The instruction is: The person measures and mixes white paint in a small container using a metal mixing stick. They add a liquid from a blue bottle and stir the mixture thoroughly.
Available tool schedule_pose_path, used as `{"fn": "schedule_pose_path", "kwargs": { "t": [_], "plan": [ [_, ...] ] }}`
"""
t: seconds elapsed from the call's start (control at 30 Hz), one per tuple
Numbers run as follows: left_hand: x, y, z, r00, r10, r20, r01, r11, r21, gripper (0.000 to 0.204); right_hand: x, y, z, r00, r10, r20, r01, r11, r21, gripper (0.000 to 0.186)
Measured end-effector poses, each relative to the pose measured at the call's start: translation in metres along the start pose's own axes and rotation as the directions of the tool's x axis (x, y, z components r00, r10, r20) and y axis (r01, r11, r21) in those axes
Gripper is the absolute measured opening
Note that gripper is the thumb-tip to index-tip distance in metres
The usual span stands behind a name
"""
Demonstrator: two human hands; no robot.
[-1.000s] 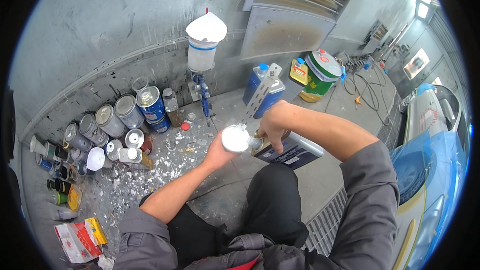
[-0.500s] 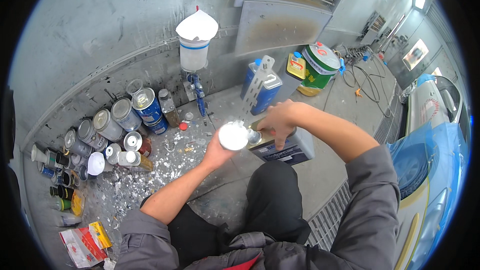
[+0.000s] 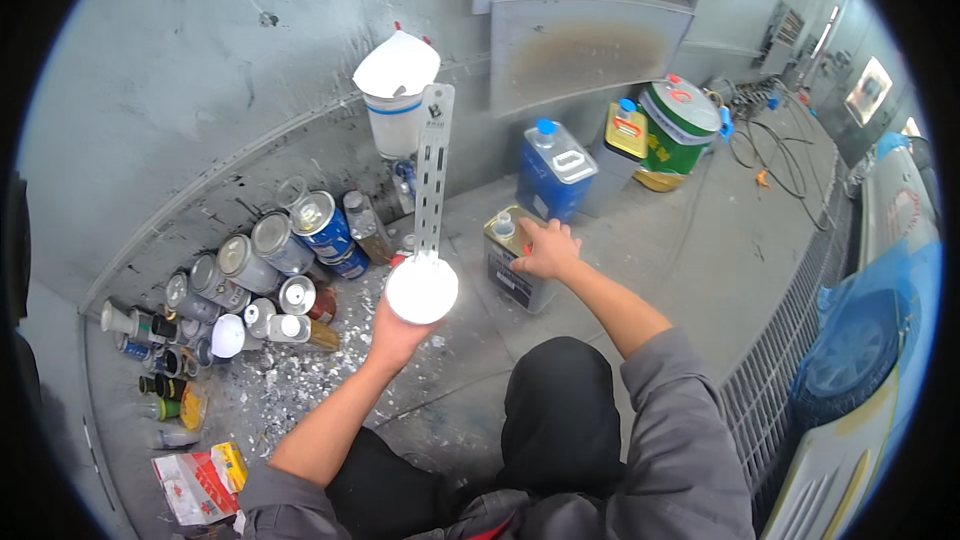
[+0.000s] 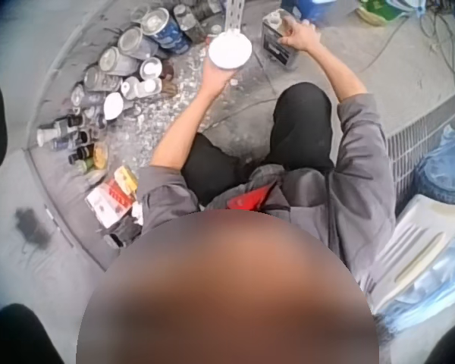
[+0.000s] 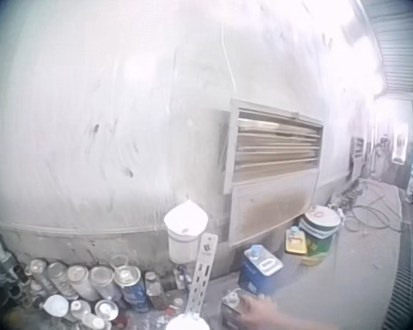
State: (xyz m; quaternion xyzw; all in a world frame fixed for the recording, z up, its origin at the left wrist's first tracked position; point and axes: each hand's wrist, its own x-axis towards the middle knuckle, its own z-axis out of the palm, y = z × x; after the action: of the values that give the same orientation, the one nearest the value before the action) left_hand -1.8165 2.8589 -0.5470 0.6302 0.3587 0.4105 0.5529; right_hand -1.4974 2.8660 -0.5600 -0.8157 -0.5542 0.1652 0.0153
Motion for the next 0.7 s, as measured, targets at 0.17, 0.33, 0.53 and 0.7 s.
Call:
{"fn": "schedule_pose_path", "kwargs": {
  "t": [0.17, 0.33, 0.53, 0.7],
  "plan": [
    [-0.034, 0.015, -0.044, 0.992, -0.064, -0.111, 0.073, 0.994, 0.079, 0.084, 0.091, -0.047, 0.041, 0.982, 0.101, -0.162, -0.083, 0.989, 0.120, 0.103],
    [-0.037, 0.019, -0.061, 0.987, -0.068, -0.148, 0.082, 0.992, 0.091, 0.087, 0.140, -0.059, 0.057, 0.960, 0.205, -0.192, -0.179, 0.973, 0.145, 0.113],
    [-0.018, -0.004, -0.066, 0.986, -0.094, -0.140, 0.097, 0.995, 0.014, 0.089, 0.131, -0.053, 0.056, 0.916, 0.043, -0.398, 0.032, 0.983, 0.179, 0.085],
    [0.000, -0.019, -0.065, 0.994, -0.051, -0.101, 0.053, 0.999, 0.014, 0.087, 0.032, -0.099, -0.052, 0.895, -0.288, -0.339, 0.429, 0.353, 0.832, 0.048]
  ]
}}
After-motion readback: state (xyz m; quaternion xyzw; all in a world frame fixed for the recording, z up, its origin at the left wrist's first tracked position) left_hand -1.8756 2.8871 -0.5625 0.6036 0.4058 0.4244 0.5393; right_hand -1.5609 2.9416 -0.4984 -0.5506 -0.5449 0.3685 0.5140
